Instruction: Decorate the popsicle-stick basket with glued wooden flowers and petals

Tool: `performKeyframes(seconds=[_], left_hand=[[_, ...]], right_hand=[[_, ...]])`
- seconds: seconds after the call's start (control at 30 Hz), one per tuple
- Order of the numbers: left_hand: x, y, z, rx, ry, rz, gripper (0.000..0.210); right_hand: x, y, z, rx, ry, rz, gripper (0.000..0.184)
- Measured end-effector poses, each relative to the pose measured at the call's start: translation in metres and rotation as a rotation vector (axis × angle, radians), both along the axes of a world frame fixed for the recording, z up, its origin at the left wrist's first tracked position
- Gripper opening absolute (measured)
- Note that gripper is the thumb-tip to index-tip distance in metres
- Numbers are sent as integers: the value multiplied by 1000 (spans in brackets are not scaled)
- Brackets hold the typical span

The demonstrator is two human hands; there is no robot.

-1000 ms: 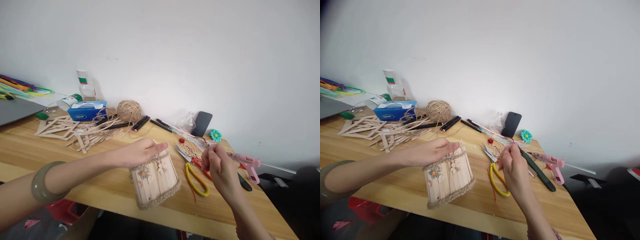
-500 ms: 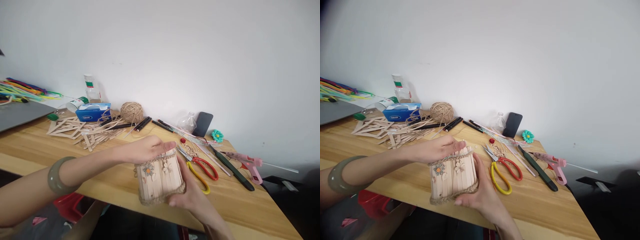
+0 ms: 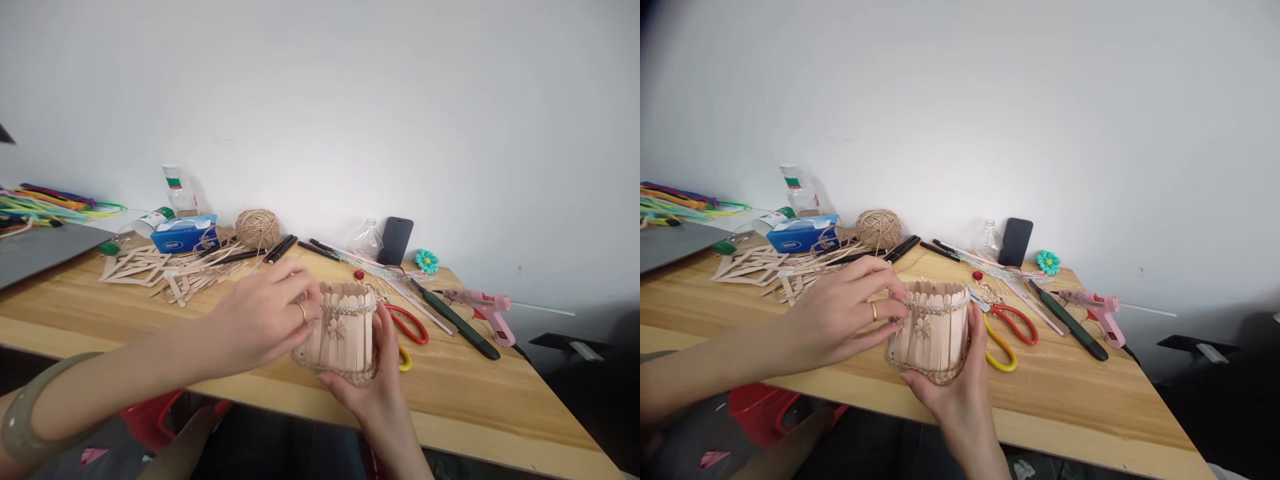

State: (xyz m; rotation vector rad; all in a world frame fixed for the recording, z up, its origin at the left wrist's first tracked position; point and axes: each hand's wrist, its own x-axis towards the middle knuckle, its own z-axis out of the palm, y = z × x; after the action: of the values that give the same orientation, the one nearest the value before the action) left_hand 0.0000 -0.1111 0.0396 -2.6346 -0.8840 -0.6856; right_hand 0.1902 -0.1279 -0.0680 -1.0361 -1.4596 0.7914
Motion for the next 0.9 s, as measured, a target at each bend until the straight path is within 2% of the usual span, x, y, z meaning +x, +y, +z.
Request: performKeyframes(seconds=[0.23,0.3,0.37,0.4,0.47,0.53,0.63,0.7,0.77,0.9], left_hand=[[11,-7,-18,366,165,109,17],[13,-6,-23,452,166,87,16],[14,-4,-25,455,130,45,15],[15,-4,-25,405,89,25,14],[16,-5,-22,191,-63,-18,11],[14,-8,-18,-151,-323,-71,10],[6,-15,-14,-777,-803,-172,11],[0,-19,-16,-1072,-1060,-267,11],[-5,-22,-21,-1213,-1215,-336,10],[-6,-29,-31,-1287,-1289,-394,8]], right_hand=[[-1,-6,2,80,-85,-60,100],[-1,-6,2,82,-97,-72,100],[-1,-5,2,65,-79,-69,99],[-2,-5,1,52,-58,-68,99],[-2,-4,2,16,-8,-71,97],[-3,-3,1,-22,40,-67,96],[-2,-2,0,-55,119,-45,93],[-1,-1,-2,-60,150,-43,93],[1,-1,-4,-65,149,-52,93],[3,-1,-2,-65,135,-35,89]])
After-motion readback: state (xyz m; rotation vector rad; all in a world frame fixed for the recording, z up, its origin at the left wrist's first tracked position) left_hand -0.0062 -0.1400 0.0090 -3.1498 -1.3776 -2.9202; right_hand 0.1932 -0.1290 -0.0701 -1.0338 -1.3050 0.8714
